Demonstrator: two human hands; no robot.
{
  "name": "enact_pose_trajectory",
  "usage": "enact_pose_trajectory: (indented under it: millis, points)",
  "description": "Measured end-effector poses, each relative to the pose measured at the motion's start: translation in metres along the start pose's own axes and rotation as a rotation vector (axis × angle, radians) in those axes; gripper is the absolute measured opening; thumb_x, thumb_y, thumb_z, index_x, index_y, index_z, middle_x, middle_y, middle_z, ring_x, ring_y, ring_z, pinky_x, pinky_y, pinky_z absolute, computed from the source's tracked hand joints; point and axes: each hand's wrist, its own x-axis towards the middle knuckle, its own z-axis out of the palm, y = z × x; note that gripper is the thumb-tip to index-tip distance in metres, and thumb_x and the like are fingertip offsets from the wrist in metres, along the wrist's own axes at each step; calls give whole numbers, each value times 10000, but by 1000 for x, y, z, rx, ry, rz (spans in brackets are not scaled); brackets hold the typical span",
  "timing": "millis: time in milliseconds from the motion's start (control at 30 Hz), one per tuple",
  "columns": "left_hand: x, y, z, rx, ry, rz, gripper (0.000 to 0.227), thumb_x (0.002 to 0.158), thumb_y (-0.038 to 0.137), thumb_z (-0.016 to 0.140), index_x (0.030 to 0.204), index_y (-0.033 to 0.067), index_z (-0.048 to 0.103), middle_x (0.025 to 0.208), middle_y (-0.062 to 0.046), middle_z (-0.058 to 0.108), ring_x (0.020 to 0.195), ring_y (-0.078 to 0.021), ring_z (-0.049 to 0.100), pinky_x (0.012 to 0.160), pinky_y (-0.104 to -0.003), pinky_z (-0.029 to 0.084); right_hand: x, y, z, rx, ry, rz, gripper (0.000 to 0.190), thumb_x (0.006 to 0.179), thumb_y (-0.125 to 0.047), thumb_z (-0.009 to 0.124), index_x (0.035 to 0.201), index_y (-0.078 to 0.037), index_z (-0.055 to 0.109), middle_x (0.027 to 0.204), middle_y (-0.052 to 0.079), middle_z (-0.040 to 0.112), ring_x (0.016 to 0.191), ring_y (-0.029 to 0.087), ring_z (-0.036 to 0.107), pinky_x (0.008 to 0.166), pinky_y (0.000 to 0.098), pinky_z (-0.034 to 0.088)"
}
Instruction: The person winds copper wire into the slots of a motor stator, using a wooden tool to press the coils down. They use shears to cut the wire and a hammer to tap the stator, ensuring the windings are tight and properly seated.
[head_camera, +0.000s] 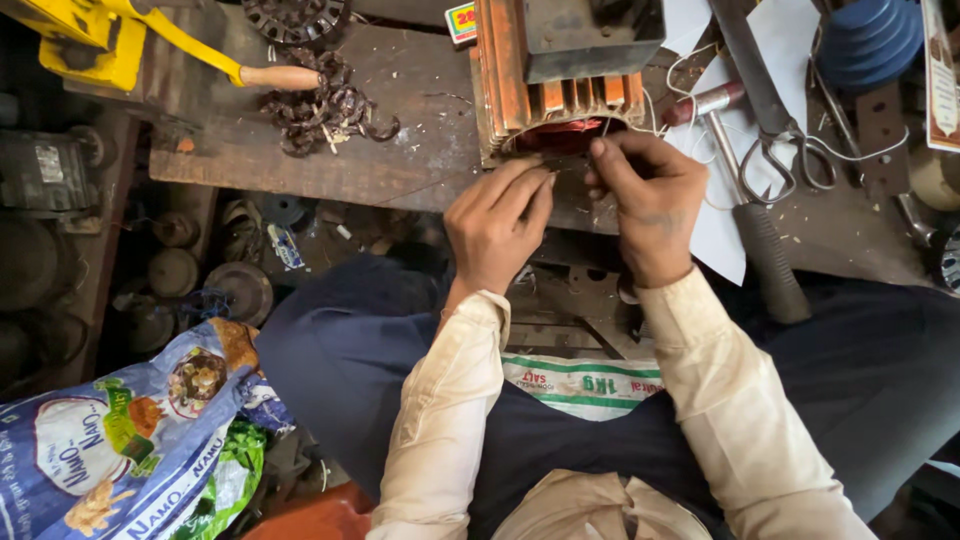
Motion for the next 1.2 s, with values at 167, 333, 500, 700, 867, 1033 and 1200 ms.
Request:
enact_pose_trajectory:
  millis: [167,333,500,700,867,1033,1200]
  points:
    - [-2,-4,1,-80,27,-42,119,872,15,789,969,49,729,1067,-53,734,904,-247,751,806,-340,600,-3,32,12,278,-16,61,146,991,-52,735,1072,66,707,872,89,730,708,112,666,634,226,520]
    - [-6,-6,6,-109,19,-88,122,861,5,787,956,42,721,1051,-57,736,890,-255,752,800,-349,597,-8,40,14,220,-40,36,134,995,-38,729,1075,66,703,888,87,735,705,92,638,639,212,509]
    - [-8,-9,8,-116,24,-74,137,864,2,779,981,40,717,1073,-71,735,924,-267,752,822,-355,600,-9,38,17,192,-59,42,133,987,-41,727,1074,55,699,904,69,736,721,80,648,638,202,516]
    - [-12,-8,8,-148,-18,-120,149,911,-1,765,1050,32,724,1115,-81,727,993,-275,748,878,-360,605,-14,32,16,100,-23,74,145,971,-56,744,1062,47,697,910,58,734,754,85,681,636,209,540]
    - [-16,-10,8,-192,-34,-202,156,939,-9,744,1084,46,721,1162,-66,733,1035,-257,752,909,-339,610,-12,37,15,77,-127,95,163,989,-84,735,1069,45,677,934,71,743,780,99,698,669,223,567]
    - [-12,-8,4,-159,-30,-169,211,911,11,777,1112,38,719,1203,-73,719,1071,-268,741,934,-347,600,-8,24,13,91,-187,113,190,978,-86,717,1098,42,642,948,69,727,782,115,712,660,244,582]
    - [-16,-6,2,-172,7,-197,238,897,11,798,1119,44,718,1221,-76,711,1094,-262,740,949,-340,610,-3,6,0,73,-219,19,198,1050,-96,697,1169,58,665,961,96,726,791,123,686,722,256,567]
